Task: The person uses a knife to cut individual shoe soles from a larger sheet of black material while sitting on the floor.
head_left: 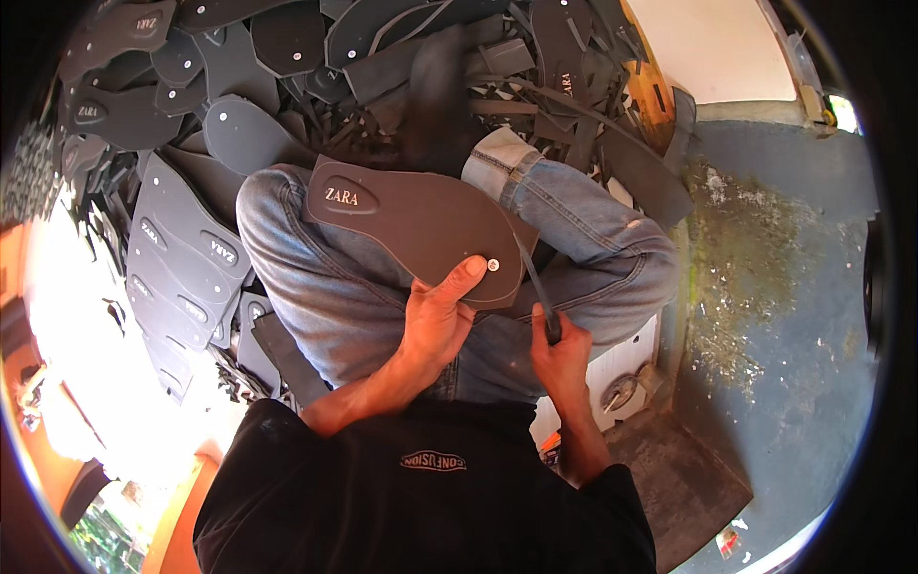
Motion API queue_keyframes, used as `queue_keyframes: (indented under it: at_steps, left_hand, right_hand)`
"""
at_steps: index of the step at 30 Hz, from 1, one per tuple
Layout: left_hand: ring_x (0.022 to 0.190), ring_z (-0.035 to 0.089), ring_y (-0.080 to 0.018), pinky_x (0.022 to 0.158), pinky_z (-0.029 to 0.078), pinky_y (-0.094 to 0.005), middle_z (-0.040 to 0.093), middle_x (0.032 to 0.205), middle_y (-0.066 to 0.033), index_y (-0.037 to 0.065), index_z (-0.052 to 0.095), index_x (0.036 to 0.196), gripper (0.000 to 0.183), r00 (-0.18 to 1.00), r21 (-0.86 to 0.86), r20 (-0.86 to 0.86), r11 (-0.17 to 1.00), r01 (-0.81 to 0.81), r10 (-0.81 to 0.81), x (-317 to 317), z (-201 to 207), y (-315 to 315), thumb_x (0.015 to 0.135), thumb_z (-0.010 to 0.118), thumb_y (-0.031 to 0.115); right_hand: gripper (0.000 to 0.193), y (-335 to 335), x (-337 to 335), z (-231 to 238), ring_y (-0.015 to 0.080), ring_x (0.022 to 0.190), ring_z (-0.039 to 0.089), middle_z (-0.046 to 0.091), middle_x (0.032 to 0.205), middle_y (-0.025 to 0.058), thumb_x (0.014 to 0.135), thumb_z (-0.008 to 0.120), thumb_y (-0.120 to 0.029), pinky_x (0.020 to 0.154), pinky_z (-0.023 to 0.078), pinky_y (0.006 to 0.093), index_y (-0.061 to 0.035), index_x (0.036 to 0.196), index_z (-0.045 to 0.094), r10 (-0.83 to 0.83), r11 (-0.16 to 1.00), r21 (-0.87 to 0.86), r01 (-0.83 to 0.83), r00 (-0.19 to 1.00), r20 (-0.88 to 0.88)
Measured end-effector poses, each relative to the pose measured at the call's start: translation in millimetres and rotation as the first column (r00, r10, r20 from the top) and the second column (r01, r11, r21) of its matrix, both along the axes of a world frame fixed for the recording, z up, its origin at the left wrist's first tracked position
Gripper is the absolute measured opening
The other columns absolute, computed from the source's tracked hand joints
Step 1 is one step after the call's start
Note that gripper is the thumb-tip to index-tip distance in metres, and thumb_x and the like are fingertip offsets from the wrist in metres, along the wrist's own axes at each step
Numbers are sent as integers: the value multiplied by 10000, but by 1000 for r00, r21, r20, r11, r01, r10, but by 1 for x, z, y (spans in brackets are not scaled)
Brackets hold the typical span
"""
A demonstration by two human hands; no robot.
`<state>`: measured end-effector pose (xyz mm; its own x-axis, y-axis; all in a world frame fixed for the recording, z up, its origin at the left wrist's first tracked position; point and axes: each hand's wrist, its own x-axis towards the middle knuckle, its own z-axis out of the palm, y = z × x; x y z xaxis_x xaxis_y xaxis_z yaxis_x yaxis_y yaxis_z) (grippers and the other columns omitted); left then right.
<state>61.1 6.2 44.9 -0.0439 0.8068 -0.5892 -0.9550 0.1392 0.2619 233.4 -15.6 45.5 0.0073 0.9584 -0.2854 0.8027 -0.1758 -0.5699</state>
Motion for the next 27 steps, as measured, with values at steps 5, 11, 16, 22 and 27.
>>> queue_keyframes:
  at_steps: [5, 11, 16, 22, 27]
  left_hand:
    - [875, 621, -150, 772, 526, -288, 626, 951, -58, 27, 578, 1036, 238, 995, 8, -90, 999, 52, -51, -7, -15, -16, 811, 651, 60]
    - [853, 615, -144, 745, 514, -279, 628, 964, -67, 6, 580, 1057, 299, 966, -28, -193, 985, 169, -171, -20, -20, -45, 782, 678, 72]
    - [862, 609, -151, 774, 507, -297, 627, 973, -62, 7, 584, 1055, 293, 960, -65, -159, 972, 224, -232, -26, -21, -46, 785, 673, 79]
    - [933, 599, -200, 810, 509, -347, 606, 1045, -63, 50, 553, 1092, 269, 968, -128, -249, 992, 10, -42, -109, -34, -15, 886, 568, 224]
    - [647, 647, -177, 578, 553, -300, 657, 791, -91, -12, 606, 931, 302, 878, -145, -449, 983, 110, -164, -138, -9, 12, 882, 581, 285]
  right_hand:
    - [258, 6, -12, -10, 411, 519, 518, 515, 544, 214, 800, 603, -157, 476, 389, 414, 13, 626, 517, 81, 995, -57, -81, 997, -1]
    - [283, 55, -44, -34, 260, 401, 468, 501, 501, 123, 836, 605, -227, 448, 381, 355, 21, 709, 559, 116, 989, -47, -139, 939, -325]
    - [279, 65, -46, 0, 19, 485, 373, 474, 552, -44, 875, 599, -271, 443, 287, 209, -22, 750, 615, -369, 841, -530, -108, 602, -708]
    - [270, 29, -45, 11, 22, 533, 382, 462, 572, -56, 853, 645, -251, 469, 296, 213, -31, 705, 597, -57, 884, -389, -260, 765, -641]
    - [334, 8, -50, 5, 68, 479, 416, 466, 505, 11, 852, 637, -275, 442, 327, 268, -21, 650, 562, -80, 905, -371, -210, 771, -632]
